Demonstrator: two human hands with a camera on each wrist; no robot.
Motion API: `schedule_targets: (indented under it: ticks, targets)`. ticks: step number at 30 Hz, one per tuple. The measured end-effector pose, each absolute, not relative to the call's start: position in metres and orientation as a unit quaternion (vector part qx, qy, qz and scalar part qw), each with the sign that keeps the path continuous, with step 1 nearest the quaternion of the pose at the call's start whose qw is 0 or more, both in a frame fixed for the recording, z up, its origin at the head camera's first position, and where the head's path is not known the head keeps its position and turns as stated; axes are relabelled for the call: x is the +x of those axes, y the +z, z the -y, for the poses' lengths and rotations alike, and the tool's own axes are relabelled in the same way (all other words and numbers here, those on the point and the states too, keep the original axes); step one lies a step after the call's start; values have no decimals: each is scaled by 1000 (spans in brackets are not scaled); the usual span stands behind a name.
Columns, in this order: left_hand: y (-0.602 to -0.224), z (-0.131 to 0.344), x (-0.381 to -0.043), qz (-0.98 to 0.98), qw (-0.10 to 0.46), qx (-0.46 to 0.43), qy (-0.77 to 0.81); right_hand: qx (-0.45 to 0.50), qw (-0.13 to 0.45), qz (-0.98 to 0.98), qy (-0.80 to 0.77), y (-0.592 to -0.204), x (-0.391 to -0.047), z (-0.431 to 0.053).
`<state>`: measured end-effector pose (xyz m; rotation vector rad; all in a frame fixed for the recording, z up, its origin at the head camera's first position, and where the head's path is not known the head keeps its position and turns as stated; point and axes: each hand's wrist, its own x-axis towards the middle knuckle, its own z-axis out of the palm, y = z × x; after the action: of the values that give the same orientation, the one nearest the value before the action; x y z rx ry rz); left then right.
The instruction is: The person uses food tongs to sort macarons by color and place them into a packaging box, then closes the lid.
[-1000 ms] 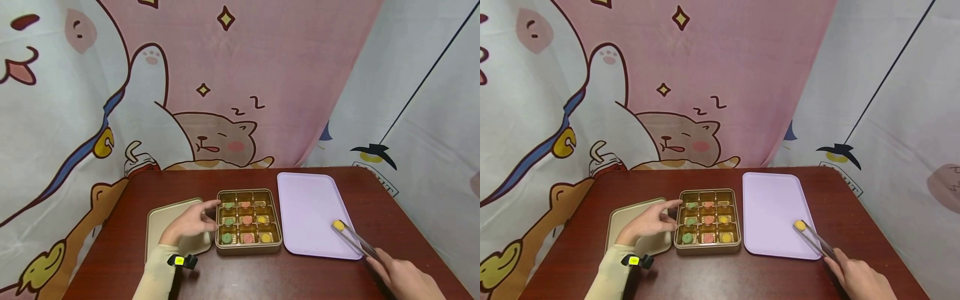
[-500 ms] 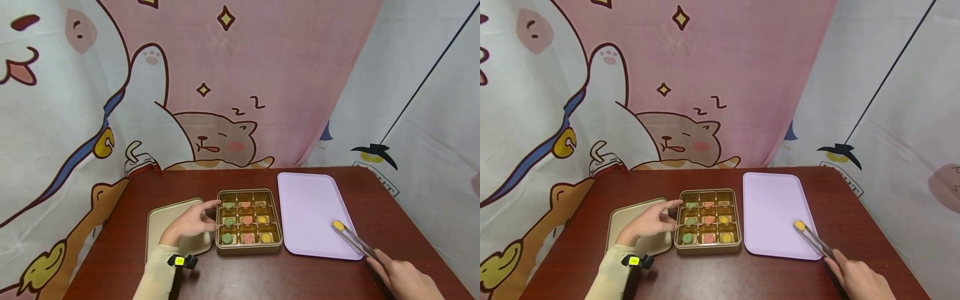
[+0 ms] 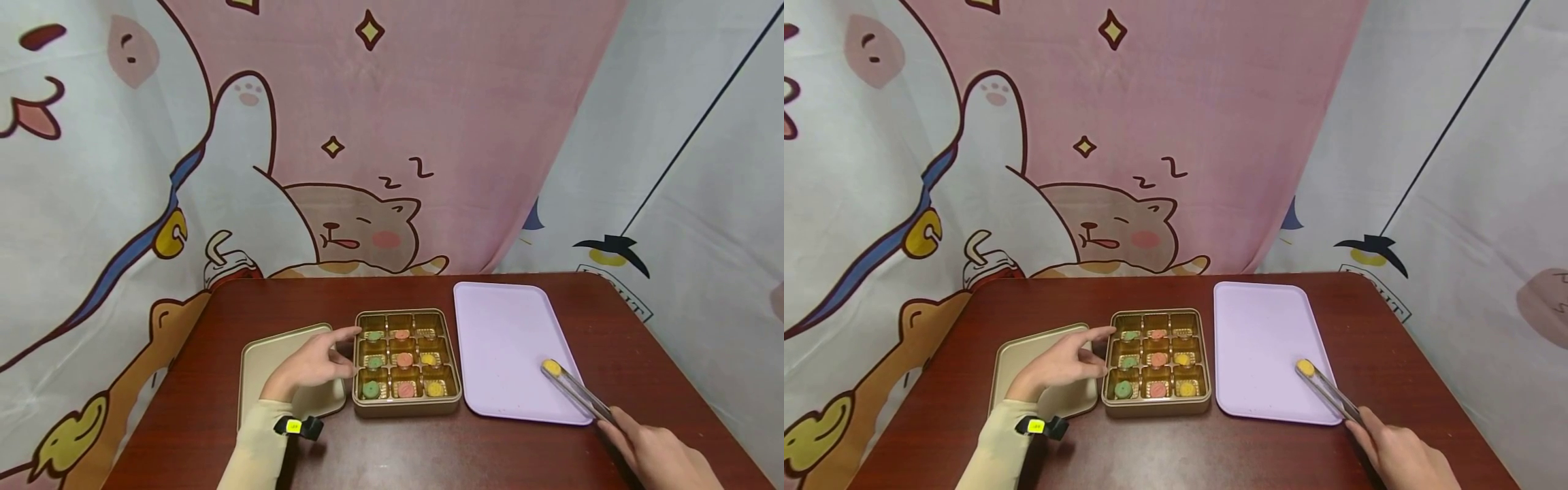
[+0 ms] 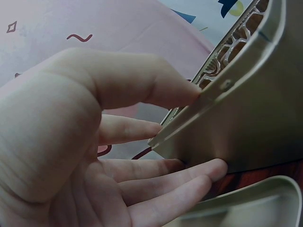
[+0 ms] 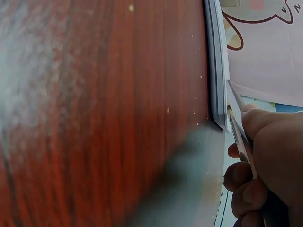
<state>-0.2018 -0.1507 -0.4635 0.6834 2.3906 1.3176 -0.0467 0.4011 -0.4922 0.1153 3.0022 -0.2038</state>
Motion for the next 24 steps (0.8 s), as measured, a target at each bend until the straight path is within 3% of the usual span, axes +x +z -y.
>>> schedule_targets:
  ticks: [15,24]
  targets:
    - [-463,150,-201,-831,170,231,477,32,60,-995,-72,-483,-53,-390]
    - [-464,150,-201,-833,167,231,474,14,20,-996,-83,-475,-62,-378]
